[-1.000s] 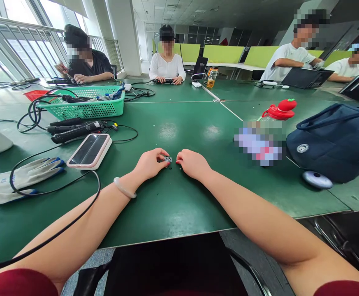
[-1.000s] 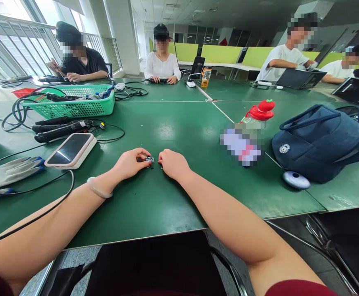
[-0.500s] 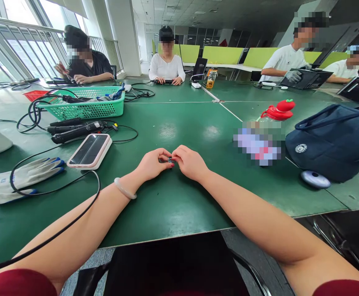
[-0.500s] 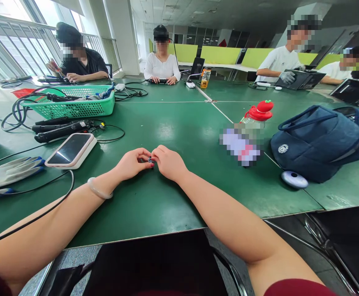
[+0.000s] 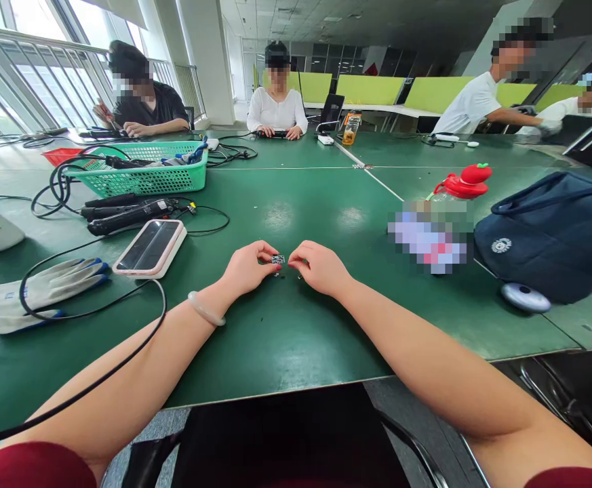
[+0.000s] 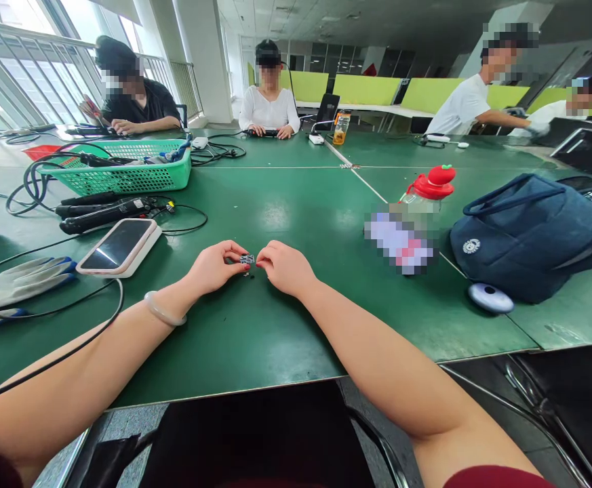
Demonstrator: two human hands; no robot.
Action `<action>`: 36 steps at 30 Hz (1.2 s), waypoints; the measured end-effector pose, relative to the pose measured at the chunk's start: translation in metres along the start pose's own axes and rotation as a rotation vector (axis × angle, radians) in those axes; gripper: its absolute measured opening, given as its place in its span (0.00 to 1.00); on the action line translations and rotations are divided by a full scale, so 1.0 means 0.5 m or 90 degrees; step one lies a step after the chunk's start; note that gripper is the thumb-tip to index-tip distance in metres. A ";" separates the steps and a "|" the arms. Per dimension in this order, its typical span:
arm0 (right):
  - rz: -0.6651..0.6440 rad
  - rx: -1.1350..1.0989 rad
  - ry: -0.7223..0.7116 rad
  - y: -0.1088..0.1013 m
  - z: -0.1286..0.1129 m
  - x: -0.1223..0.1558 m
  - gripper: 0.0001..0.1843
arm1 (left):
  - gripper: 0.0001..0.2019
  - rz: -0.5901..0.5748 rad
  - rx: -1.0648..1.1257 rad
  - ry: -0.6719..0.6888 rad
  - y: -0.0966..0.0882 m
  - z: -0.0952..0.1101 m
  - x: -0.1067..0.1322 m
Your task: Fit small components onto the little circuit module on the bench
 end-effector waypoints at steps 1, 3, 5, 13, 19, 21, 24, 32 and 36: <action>-0.015 0.004 -0.002 0.006 0.000 -0.001 0.07 | 0.12 0.014 -0.015 -0.011 -0.004 -0.005 -0.001; -0.039 0.015 -0.012 0.018 -0.008 -0.002 0.07 | 0.12 0.033 -0.031 -0.030 -0.011 -0.012 -0.002; -0.056 0.028 -0.021 0.029 -0.019 -0.002 0.09 | 0.11 0.045 -0.037 -0.046 -0.015 -0.017 -0.003; -0.069 0.097 -0.017 0.052 -0.037 -0.015 0.09 | 0.12 0.040 -0.036 -0.054 -0.013 -0.019 -0.004; -0.088 0.188 -0.028 0.064 -0.044 -0.025 0.11 | 0.12 0.041 -0.066 -0.064 -0.014 -0.018 -0.005; -0.099 0.215 -0.032 0.064 -0.048 -0.023 0.12 | 0.13 0.041 -0.066 -0.069 -0.015 -0.018 -0.005; -0.110 0.243 -0.028 0.063 -0.048 -0.020 0.14 | 0.12 0.044 -0.067 -0.073 -0.016 -0.019 -0.003; -0.123 0.271 -0.037 0.074 -0.044 -0.027 0.16 | 0.11 0.024 -0.062 -0.062 -0.011 -0.017 -0.003; -0.074 0.237 -0.037 0.062 -0.037 -0.027 0.14 | 0.11 0.022 -0.057 -0.058 -0.010 -0.018 -0.004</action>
Point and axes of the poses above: each hand's wrist, its own x-axis away from the middle knuckle, its own y-axis out of the palm, z = x × y, the point moved 8 cm from there along -x, towards the middle knuckle, and after that the axes turned 11 degrees about -z, right-handed, at the moved point
